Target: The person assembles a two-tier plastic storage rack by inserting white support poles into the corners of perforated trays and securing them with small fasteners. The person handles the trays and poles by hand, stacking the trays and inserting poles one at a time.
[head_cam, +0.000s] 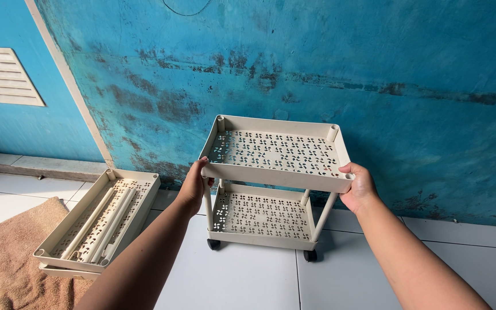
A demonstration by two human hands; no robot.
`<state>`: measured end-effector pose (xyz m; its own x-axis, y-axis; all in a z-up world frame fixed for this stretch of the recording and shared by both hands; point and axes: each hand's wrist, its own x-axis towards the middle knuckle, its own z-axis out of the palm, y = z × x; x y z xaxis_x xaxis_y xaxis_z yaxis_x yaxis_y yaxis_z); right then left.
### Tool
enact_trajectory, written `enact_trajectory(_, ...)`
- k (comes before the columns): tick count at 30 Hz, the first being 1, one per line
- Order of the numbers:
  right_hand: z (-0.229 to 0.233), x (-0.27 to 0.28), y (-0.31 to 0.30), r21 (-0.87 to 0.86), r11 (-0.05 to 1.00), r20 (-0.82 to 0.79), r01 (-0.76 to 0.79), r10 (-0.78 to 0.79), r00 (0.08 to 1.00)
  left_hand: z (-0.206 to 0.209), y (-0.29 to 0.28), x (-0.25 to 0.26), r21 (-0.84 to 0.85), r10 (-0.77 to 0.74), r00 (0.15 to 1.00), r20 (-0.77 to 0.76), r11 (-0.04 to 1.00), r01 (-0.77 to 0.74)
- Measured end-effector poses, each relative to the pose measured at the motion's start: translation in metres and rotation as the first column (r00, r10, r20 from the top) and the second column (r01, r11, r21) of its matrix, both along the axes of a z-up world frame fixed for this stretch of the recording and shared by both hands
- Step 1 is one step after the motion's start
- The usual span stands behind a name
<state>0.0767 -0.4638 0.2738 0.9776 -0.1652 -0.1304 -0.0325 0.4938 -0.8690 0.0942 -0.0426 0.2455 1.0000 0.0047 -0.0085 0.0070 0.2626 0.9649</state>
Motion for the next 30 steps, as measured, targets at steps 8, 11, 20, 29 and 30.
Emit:
enact_trajectory(8,0.013,-0.004,-0.003,-0.008,0.997,0.032,-0.076,0.076,0.997,0.004,-0.003,-0.004,-0.076,0.003,1.000,0.010,0.997,-0.003)
enact_trajectory(11,0.015,-0.005,-0.003,-0.009,0.996,0.027,-0.085,0.085,0.996,0.007,-0.003,-0.007,-0.078,-0.004,1.000,0.008,0.997,0.004)
enact_trajectory(20,0.013,-0.006,-0.002,-0.025,0.998,-0.053,-0.066,0.064,0.997,0.004,-0.007,-0.006,-0.153,0.105,0.994,-0.025,0.982,-0.108)
enact_trajectory(29,0.017,-0.001,0.000,-0.050,0.999,-0.084,-0.019,0.015,0.996,0.006,-0.011,-0.009,-0.252,0.140,0.990,-0.035,0.957,-0.144)
enact_trajectory(30,0.018,0.000,0.000,-0.070,0.998,-0.100,-0.003,-0.004,0.995,0.007,-0.012,-0.010,-0.239,0.151,0.988,-0.034,0.959,-0.155)
